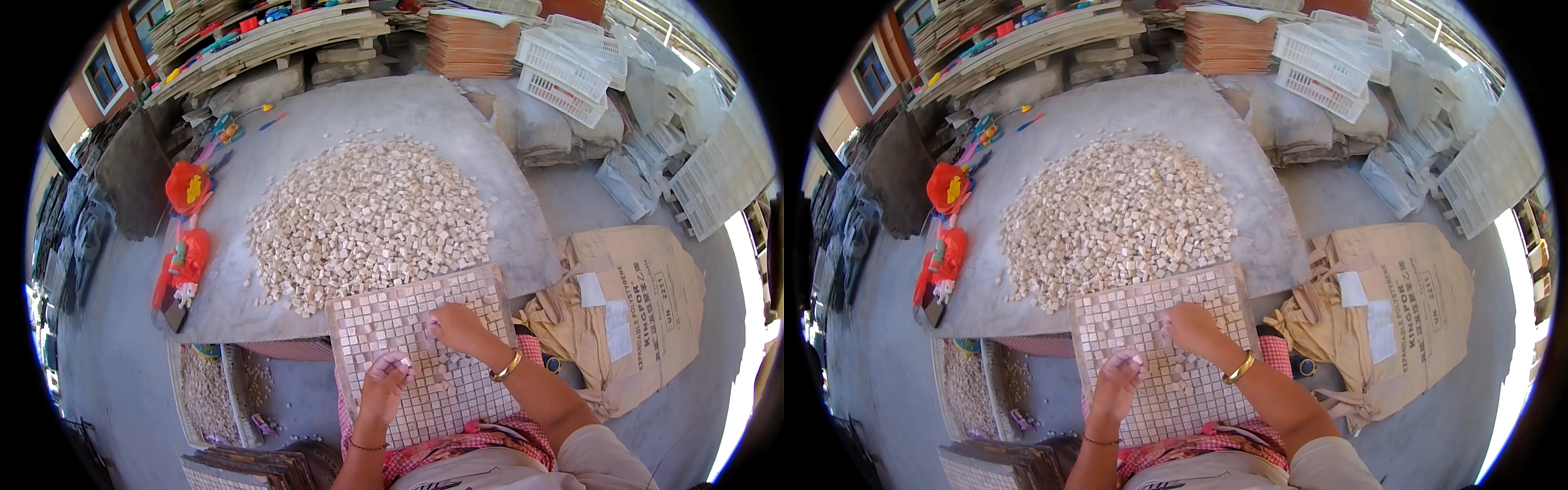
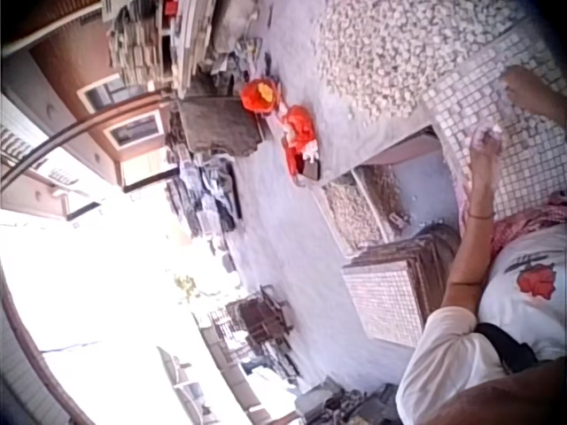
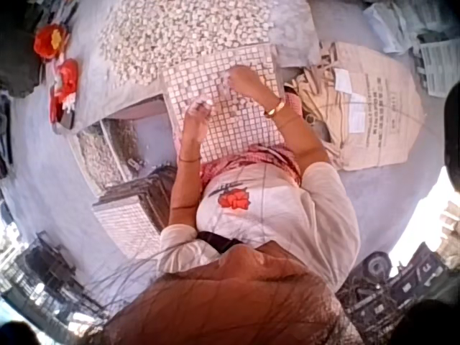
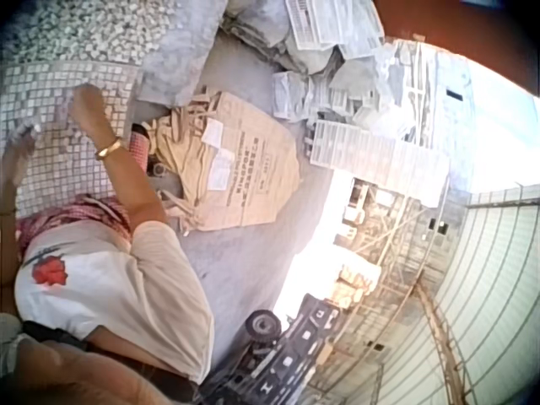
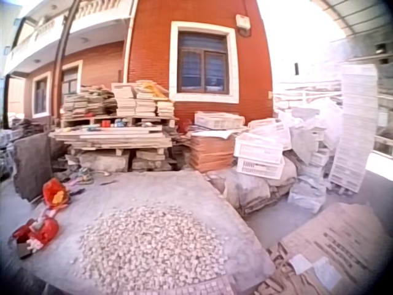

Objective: The person places small white square tiles one by one into the cells of a grid mesh sheet. They pick tiles from a large pile on a table and carefully insert them into the grid, filling the sheet progressively.

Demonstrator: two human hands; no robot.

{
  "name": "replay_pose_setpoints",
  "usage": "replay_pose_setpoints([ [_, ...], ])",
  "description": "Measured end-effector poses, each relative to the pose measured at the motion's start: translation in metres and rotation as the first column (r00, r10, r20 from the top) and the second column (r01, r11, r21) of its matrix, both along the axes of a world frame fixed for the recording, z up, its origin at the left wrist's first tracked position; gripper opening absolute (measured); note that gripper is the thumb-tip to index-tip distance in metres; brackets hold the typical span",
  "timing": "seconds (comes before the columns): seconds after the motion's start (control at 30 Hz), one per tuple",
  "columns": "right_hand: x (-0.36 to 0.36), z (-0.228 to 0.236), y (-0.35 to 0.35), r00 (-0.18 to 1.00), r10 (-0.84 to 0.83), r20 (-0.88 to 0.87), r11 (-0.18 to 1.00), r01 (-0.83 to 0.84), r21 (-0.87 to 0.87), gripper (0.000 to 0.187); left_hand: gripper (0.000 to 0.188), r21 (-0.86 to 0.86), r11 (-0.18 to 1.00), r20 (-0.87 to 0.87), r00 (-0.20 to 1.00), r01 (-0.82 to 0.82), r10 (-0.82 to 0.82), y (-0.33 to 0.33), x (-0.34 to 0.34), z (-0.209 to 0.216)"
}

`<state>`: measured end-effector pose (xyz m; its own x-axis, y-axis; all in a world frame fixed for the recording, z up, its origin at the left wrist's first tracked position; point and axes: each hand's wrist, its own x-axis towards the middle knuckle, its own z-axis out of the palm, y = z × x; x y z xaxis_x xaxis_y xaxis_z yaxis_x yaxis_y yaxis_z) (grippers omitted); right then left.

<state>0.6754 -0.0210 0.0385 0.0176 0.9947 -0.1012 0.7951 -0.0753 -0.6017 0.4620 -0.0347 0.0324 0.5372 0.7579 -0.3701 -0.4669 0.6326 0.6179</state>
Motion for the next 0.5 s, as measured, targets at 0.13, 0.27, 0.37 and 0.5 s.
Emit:
replay_pose_setpoints([
  [0.13, -0.002, -0.004, 0.002, 0.998, -0.022, 0.060, 0.999, 0.019, 0.048, 0.009, 0.020, -0.013, 1.000, -0.030, 0.999, 0.011, -0.012, -0.001, -0.001, 0.001],
  [0.27, -0.006, -0.013, -0.006, 0.997, 0.013, 0.077, 0.993, -0.022, 0.112, 0.009, 0.021, 0.038, 0.999, -0.085, 0.996, -0.011, 0.014, -0.004, 0.005, 0.006],
  [0.37, 0.000, -0.010, -0.006, 0.994, 0.101, 0.045, 0.978, -0.107, 0.177, 0.010, 0.022, 0.088, 0.996, -0.094, 0.996, 0.010, -0.002, -0.004, 0.008, 0.007],
  [0.5, 0.014, 0.011, -0.014, 0.979, 0.127, -0.157, 0.985, -0.107, 0.135, 0.012, 0.024, 0.069, 0.996, 0.063, 0.997, -0.055, 0.050, -0.005, 0.005, 0.013],
])
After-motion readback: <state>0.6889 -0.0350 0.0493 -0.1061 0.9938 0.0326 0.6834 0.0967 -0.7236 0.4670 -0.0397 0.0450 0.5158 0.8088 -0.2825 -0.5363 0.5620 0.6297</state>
